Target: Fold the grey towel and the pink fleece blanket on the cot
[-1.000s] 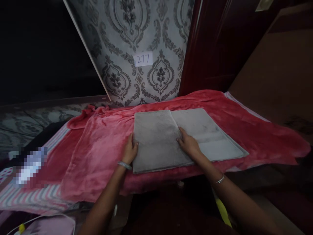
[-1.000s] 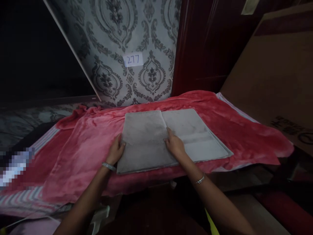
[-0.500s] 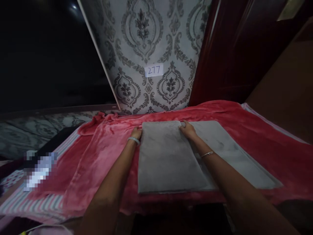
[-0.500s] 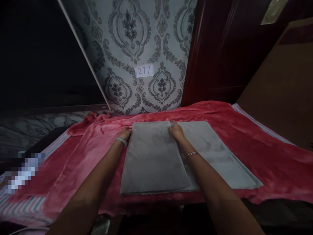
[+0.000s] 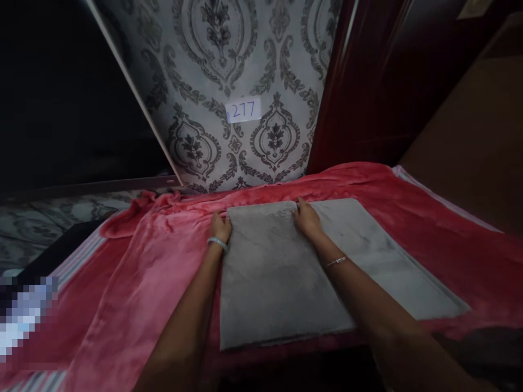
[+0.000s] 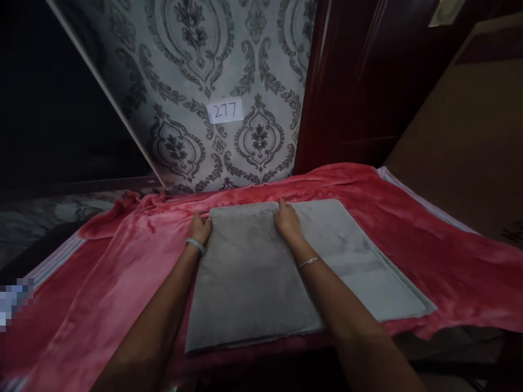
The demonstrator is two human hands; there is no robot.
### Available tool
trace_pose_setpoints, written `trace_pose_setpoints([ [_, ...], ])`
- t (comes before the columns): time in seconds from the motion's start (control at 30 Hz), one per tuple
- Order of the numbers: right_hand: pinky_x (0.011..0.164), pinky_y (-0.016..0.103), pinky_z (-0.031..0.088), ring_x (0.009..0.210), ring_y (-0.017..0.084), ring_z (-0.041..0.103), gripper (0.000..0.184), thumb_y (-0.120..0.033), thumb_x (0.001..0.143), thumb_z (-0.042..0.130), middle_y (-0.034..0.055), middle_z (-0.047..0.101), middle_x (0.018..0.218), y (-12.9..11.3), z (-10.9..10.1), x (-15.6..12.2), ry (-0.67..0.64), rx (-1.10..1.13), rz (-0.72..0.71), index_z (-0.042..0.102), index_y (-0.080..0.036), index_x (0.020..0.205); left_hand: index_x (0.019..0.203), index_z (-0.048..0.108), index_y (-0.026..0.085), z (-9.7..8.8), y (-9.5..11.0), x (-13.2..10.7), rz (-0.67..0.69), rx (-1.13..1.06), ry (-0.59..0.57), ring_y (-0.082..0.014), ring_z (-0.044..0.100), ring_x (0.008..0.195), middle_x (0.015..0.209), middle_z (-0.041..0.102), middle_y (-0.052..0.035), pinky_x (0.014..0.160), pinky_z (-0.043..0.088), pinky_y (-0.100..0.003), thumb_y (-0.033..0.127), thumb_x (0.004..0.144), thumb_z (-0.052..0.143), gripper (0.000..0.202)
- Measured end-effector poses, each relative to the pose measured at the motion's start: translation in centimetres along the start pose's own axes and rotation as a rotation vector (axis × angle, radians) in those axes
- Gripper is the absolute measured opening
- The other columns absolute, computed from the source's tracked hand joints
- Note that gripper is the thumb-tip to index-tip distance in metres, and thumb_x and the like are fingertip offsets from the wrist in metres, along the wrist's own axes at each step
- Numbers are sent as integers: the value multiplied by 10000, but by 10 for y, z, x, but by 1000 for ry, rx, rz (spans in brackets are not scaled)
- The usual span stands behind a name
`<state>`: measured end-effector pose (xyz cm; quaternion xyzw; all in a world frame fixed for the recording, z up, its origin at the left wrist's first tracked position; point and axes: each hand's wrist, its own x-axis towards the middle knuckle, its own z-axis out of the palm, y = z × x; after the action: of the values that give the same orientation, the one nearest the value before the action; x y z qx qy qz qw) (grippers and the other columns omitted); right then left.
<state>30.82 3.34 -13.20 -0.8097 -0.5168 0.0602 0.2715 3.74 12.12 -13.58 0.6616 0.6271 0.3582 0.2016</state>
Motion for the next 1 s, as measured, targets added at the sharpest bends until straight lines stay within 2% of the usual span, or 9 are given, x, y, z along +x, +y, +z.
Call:
trace_pose_setpoints([
  [0.1,1193,483,295,1500,315,304,638,-379,994,489,195,357,1611,-7,1,-5,25,-76,-210,387,-109,1563,1460,478,109,-2,11,-11,304,196,-58,-335,419,1455,1518,497,-210,1208,337,-485,304,908,568,593],
  [0.17,1227,521,204,1545,301,193,670,-476,1015,446,162,277,1655,-8,7,-10,-26,-126,-306,350,-144,1589,1507,440,108,2,13,-17,443,364,-166,-359,271,1534,1603,394,-212,1247,238,-535,407,924,566,668],
  [0.3,1234,519,172,1550,289,189,721,-572,1025,390,168,264,1657,-2,19,-12,-215,-184,-282,338,-135,1596,1538,426,155,11,7,-23,399,525,-377,-361,171,1567,1662,286,-186,1224,234,-591,546,958,480,701],
  [0.47,1240,514,164,1553,287,177,720,-569,1026,386,158,240,1666,-3,19,-9,-245,-149,-274,335,-136,1599,1542,427,155,12,6,-21,399,538,-375,-369,182,1562,1662,272,-200,1195,287,-596,583,959,458,724],
  [0.6,1235,479,196,1540,262,230,614,-446,1040,434,153,268,1657,5,-1,-15,-248,-128,-282,385,-153,1577,1564,394,171,6,9,-17,412,580,-397,-359,180,1564,1671,265,-186,1207,275,-552,588,969,422,727],
  [0.7,1223,426,240,1501,256,320,575,-354,1011,516,156,352,1623,43,-34,-31,-123,-124,-221,447,-144,1542,1558,413,186,-3,16,-14,443,593,-394,-359,255,1543,1652,318,-180,1201,295,-537,600,971,399,718],
  [0.8,1179,353,320,1444,243,408,525,-285,997,519,149,448,1567,102,-79,-55,6,-148,23,503,-140,1501,1550,426,172,-6,41,-23,533,591,-342,-361,291,1527,1636,349,-188,1200,301,-549,570,970,415,703],
  [0.9,1096,374,407,1355,295,506,492,-268,1003,477,209,564,1439,154,-117,-75,39,-176,264,535,-98,1461,1545,419,170,7,85,-58,696,592,-444,-350,288,1530,1638,350,-177,1212,270,-577,512,972,439,667],
  [1.0,1016,362,458,1234,314,603,451,-282,978,531,231,656,1289,181,-134,-83,-4,-149,353,613,-75,1370,1551,390,124,33,123,-108,795,614,-610,-354,251,1544,1658,294,-200,1222,225,-605,506,968,455,700],
])
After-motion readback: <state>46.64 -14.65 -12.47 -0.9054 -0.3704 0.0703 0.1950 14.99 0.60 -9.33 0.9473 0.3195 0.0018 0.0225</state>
